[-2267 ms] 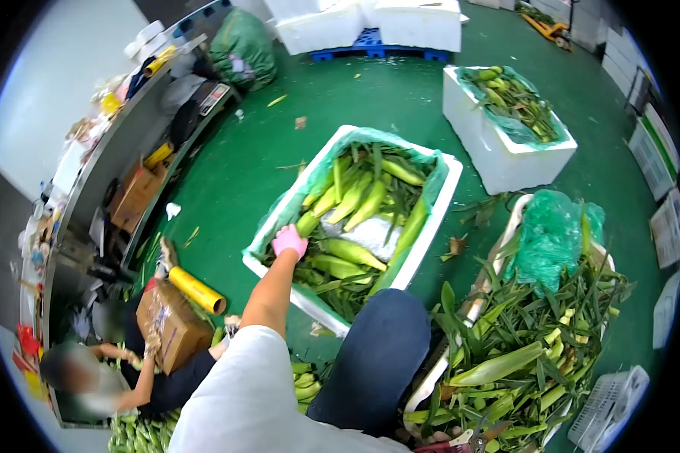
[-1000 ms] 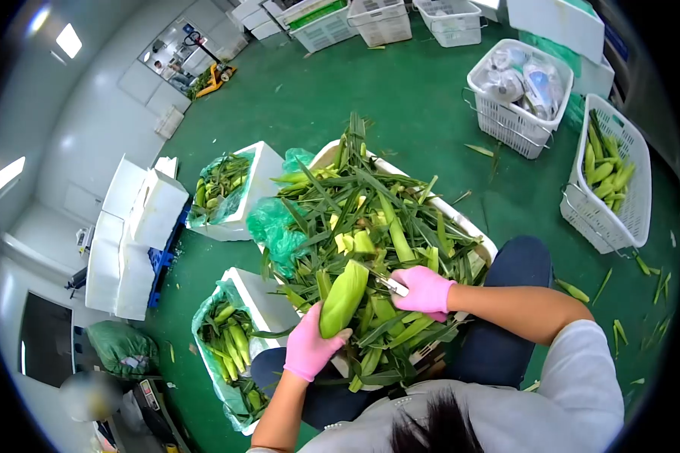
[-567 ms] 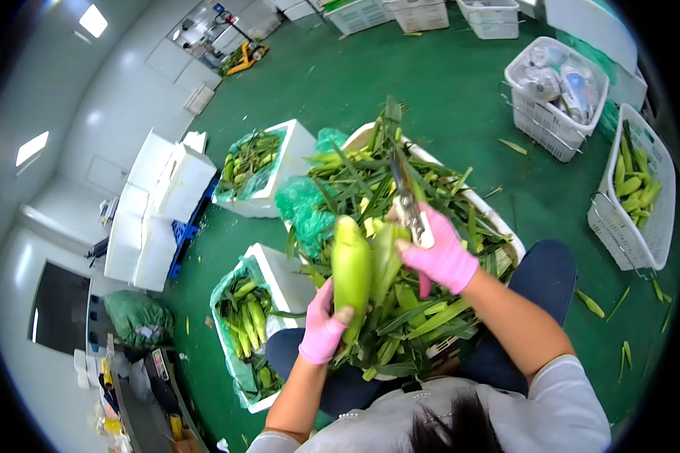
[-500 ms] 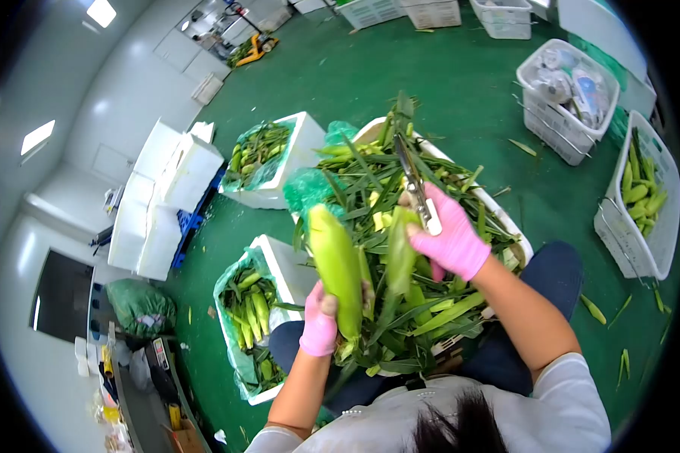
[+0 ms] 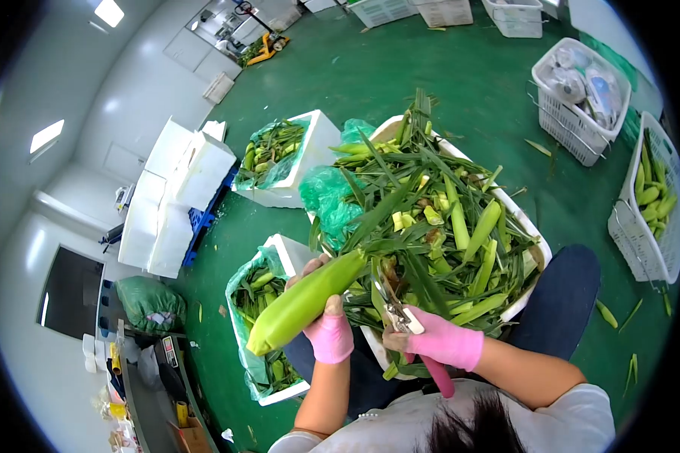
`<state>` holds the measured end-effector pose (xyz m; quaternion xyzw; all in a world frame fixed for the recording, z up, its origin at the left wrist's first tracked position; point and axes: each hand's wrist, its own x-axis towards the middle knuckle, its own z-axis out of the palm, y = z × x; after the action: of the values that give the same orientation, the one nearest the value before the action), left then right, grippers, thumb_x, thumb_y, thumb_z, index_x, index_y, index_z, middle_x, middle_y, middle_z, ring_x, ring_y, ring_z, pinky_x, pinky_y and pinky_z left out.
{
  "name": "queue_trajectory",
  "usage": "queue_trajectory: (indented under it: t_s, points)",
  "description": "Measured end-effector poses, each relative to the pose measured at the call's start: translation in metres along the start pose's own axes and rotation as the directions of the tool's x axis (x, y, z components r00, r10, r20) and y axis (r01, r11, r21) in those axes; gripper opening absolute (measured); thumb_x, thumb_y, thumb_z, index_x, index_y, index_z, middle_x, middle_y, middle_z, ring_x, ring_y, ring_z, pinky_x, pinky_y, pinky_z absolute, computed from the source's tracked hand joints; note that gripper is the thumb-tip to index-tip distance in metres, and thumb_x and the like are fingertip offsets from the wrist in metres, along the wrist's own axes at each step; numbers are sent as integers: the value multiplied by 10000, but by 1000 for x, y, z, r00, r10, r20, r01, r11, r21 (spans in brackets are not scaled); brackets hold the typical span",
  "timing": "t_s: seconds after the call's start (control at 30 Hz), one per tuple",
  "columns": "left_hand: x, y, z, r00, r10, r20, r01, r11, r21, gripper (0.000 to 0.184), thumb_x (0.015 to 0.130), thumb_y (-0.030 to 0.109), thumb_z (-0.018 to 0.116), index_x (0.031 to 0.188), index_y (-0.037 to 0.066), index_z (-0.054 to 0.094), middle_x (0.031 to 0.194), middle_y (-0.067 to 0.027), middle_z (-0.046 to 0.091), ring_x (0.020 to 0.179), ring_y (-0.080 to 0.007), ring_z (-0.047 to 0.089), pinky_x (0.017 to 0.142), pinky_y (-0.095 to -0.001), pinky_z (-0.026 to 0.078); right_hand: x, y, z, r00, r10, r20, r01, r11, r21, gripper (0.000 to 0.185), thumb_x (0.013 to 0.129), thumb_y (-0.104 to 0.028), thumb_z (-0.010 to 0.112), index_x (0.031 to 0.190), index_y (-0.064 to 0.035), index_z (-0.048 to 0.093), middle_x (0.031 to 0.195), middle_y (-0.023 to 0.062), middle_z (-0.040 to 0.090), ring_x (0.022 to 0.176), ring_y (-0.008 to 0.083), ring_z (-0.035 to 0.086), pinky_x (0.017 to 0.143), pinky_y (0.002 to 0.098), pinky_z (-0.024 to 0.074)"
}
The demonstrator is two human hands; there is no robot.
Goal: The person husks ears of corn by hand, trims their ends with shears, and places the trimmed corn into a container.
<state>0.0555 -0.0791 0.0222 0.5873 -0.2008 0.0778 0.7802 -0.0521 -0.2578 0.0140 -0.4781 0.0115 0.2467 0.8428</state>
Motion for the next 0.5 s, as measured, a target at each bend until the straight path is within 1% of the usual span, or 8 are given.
queue_trajectory:
  t_s: [0.03,0.13,0.2,0.27,0.33,0.4,0.43,0.5]
  points:
    - [-5,4,8,999,6,-36,-6,1000,2,739,785,317,909,1326,100,454,1371,-158,552,1344,-338,513,1169,-518,373,6,11,-3,999,40,-33,-40,999,17,572,930,-147,718,1411,-10,441,1127,79,609,872,148,621,784,324,538]
    - [-27,2,14,994,-48,-97,38,994,-103,731,814,324,886,1354,109,444,1385,-145,548,1352,-338,511,1171,-529,378,16,13,-9,981,-99,-165,88,994,-71,583,926,-154,735,1407,-8,439,1103,63,608,882,137,608,799,328,538]
    - [-44,4,17,979,-155,-129,127,971,-201,721,846,319,857,1411,134,449,1434,-115,529,1369,-330,510,1172,-540,400,22,18,-21,950,-251,-186,180,926,-332,644,856,-212,808,1364,-8,469,1078,57,611,899,152,604,823,334,540]
    - [-52,3,21,956,-256,-141,215,943,-254,634,936,333,759,1432,78,457,1451,-129,520,1373,-327,510,1170,-553,408,24,11,-34,907,-382,-179,207,772,-601,655,814,-236,844,1323,-6,502,1059,62,618,902,160,607,831,335,540]
    - [-51,1,23,933,-334,-137,281,910,-305,585,980,314,705,1431,35,459,1454,-143,519,1373,-332,508,1177,-555,405,21,1,-41,938,-281,-205,90,764,-639,458,784,-219,856,1107,-15,604,900,49,638,796,149,611,748,316,543]
    - [-41,-11,9,895,-436,-94,339,803,-490,586,1009,313,664,1433,-27,445,1455,-179,526,1378,-365,497,1202,-535,397,21,15,-47,924,-306,-228,162,856,-491,380,801,-162,830,1077,-16,614,857,26,644,770,123,614,712,290,537]
    - [-35,-13,2,849,-523,-69,393,713,-581,599,1006,328,667,1434,-28,446,1466,-186,519,1381,-366,494,1203,-540,397,17,20,-49,946,-214,-244,105,913,-393,331,826,-114,798,1089,-20,620,860,28,659,745,101,625,684,265,537]
    - [-25,-27,-14,756,-654,-30,404,503,-764,632,997,361,677,1433,-35,448,1494,-195,504,1387,-364,492,1186,-535,424,6,34,-46,942,-180,-282,80,940,-333,347,831,-183,813,1076,-13,636,883,50,679,805,105,636,746,280,544]
